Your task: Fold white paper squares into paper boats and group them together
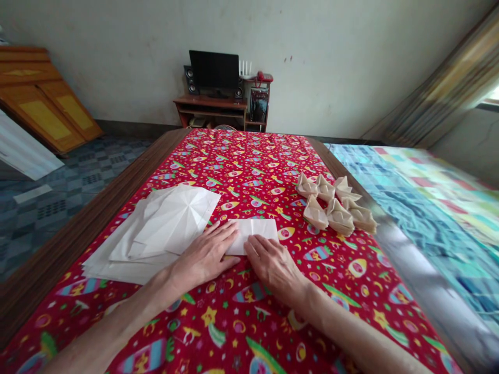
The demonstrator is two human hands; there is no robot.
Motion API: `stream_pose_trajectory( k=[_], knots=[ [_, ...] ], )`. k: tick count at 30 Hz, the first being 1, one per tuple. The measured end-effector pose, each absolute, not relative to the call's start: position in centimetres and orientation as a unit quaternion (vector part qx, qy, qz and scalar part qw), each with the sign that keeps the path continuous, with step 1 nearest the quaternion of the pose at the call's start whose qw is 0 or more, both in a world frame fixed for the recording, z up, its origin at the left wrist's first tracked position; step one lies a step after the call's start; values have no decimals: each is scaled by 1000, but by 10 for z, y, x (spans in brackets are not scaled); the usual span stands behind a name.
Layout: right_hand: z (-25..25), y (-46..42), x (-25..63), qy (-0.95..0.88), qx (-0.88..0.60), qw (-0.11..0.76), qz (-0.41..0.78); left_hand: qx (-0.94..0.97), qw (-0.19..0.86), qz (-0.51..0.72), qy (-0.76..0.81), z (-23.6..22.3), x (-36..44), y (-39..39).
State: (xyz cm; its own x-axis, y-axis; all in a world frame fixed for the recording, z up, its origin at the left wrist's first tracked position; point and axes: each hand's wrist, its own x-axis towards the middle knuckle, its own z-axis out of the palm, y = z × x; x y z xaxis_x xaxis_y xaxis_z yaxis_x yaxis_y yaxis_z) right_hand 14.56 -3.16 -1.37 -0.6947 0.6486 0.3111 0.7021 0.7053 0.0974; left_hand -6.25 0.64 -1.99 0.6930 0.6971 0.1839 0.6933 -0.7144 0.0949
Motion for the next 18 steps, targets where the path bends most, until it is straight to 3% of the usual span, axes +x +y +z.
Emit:
stream_pose_trajectory(
  k=[12,18],
  knots=[
    [-17,-30,142,-891,-425,117,-110,932,-63,140,327,-14,-50,2],
    [-13,-20,168,-894,-355,263,-71,935,-42,188,297,-4,-59,6]
  ],
)
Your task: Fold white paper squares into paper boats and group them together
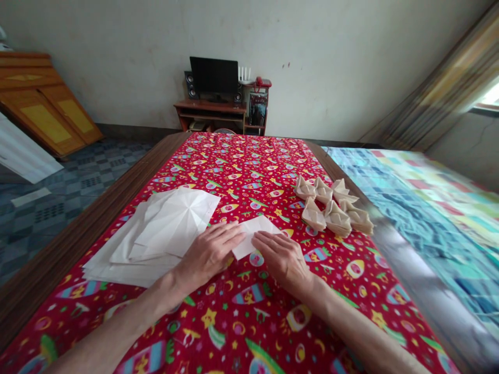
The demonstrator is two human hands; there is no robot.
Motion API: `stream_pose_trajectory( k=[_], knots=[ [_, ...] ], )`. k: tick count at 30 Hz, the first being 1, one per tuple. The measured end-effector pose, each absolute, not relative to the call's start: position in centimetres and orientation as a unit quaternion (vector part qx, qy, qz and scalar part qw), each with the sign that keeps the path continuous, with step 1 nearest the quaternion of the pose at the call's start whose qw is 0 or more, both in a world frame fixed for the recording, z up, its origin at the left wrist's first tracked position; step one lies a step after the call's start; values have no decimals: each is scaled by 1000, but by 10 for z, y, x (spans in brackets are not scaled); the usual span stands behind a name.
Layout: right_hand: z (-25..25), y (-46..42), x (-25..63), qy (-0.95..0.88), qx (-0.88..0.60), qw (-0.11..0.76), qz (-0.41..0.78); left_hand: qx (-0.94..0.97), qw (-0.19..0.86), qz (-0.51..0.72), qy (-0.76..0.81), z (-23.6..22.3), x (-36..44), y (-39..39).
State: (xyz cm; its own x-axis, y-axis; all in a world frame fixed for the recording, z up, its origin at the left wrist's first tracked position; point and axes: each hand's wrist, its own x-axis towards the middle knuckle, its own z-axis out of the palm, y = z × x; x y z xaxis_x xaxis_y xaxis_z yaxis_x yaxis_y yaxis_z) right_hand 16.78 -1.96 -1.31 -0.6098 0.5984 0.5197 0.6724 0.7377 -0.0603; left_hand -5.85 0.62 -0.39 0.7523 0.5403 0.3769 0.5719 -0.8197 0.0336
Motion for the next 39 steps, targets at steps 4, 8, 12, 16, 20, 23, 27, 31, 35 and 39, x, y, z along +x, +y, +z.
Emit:
stream_pose_trajectory(
  k=[4,8,12,16,20,23,27,31,35,39],
  knots=[
    [-13,-15,181,-891,-316,326,-12,-922,39,-226,-312,-7,-67,12],
    [-20,-15,193,-882,-340,325,-2,-926,42,-252,-277,-8,-64,1],
    [-20,-28,200,-895,-367,250,-43,-936,18,-244,-254,-6,-55,-18],
    [-15,-42,200,-897,-392,200,-42,-933,-47,-224,-277,-12,-53,-26],
    [-18,-49,199,-891,-410,197,-5,-920,-79,-232,-305,-21,-54,-23],
    [-23,-48,199,-863,-446,227,65,-899,-101,-274,-326,-26,-52,-17],
    [-25,-43,195,-799,-518,256,166,-846,-157,-309,-405,-30,-47,-7],
    [-20,-37,188,-749,-595,231,176,-802,-196,-272,-494,-28,-41,-1],
    [-18,-36,185,-731,-638,193,149,-791,-179,-240,-534,-23,-34,0],
    [-17,-37,183,-736,-648,163,110,-801,-144,-222,-537,-23,-32,-1]
  ],
)
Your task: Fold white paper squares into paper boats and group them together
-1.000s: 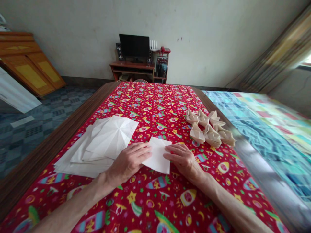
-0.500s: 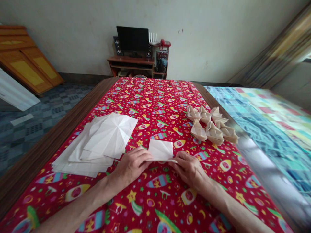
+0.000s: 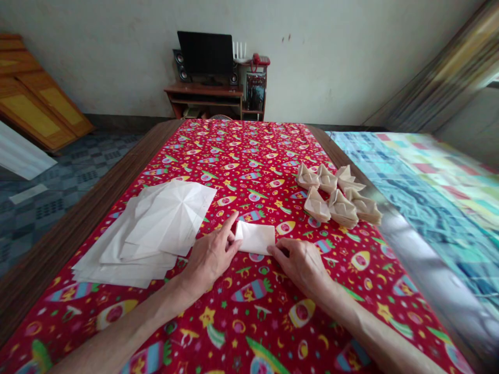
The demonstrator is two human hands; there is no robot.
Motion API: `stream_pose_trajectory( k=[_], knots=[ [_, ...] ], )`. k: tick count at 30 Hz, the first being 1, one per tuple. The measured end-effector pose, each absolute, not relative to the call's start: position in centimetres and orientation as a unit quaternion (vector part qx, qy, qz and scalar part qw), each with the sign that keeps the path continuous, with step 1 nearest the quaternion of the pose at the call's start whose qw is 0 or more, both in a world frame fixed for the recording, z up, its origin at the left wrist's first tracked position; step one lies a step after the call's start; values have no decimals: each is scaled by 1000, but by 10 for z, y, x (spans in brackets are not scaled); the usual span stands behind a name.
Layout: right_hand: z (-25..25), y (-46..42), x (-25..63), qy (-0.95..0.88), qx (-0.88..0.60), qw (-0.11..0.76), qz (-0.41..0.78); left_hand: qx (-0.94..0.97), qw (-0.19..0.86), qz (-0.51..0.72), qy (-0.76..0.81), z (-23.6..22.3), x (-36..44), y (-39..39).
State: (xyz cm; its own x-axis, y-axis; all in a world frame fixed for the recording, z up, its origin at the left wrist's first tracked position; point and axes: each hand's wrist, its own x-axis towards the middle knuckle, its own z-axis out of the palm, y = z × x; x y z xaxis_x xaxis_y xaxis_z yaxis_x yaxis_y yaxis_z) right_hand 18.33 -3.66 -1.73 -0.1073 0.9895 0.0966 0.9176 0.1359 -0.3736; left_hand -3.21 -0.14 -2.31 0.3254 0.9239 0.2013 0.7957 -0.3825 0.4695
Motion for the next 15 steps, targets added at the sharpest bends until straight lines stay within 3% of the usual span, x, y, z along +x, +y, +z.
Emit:
stream_pose_trajectory(
  k=[15],
  knots=[
    [-9,-31,179,-749,-653,80,71,842,46,186,505,-24,-28,-6]
  ],
)
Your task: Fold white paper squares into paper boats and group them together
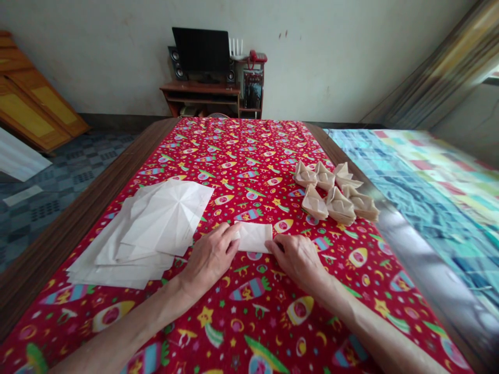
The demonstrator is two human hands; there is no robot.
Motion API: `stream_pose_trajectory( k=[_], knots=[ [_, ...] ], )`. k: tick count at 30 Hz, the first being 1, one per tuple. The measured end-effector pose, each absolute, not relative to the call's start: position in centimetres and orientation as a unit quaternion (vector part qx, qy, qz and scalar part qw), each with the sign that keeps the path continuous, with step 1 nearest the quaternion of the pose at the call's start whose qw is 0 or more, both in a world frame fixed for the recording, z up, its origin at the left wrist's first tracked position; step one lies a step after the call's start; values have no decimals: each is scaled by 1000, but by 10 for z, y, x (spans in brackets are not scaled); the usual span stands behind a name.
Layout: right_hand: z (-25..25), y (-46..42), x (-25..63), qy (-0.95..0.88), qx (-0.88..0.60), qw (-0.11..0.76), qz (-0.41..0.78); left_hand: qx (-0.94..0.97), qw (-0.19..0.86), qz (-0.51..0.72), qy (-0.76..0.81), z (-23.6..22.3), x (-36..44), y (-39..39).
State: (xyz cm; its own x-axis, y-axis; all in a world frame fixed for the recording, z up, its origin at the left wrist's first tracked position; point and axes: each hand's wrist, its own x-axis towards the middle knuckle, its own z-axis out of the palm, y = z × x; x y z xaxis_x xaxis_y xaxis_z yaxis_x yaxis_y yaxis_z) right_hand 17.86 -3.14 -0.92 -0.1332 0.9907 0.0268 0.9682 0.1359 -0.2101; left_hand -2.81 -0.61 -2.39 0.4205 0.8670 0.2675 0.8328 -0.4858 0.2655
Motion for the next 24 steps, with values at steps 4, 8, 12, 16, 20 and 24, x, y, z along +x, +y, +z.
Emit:
stream_pose_trajectory(
  k=[4,8,12,16,20,24],
  knots=[
    [-9,-30,178,-751,-653,75,67,868,15,183,462,-22,-27,-5],
    [-8,-30,178,-755,-648,72,61,922,-19,179,342,-23,-26,-4],
    [-10,-32,178,-755,-649,76,55,923,-69,142,350,-20,-23,-7],
    [-10,-31,179,-753,-651,72,59,928,-91,122,341,-18,-21,-11],
    [-7,-31,178,-755,-649,74,61,942,-48,121,308,-25,-20,-15],
    [-6,-32,178,-756,-646,85,63,941,-11,118,317,-29,-19,-19]
  ],
)
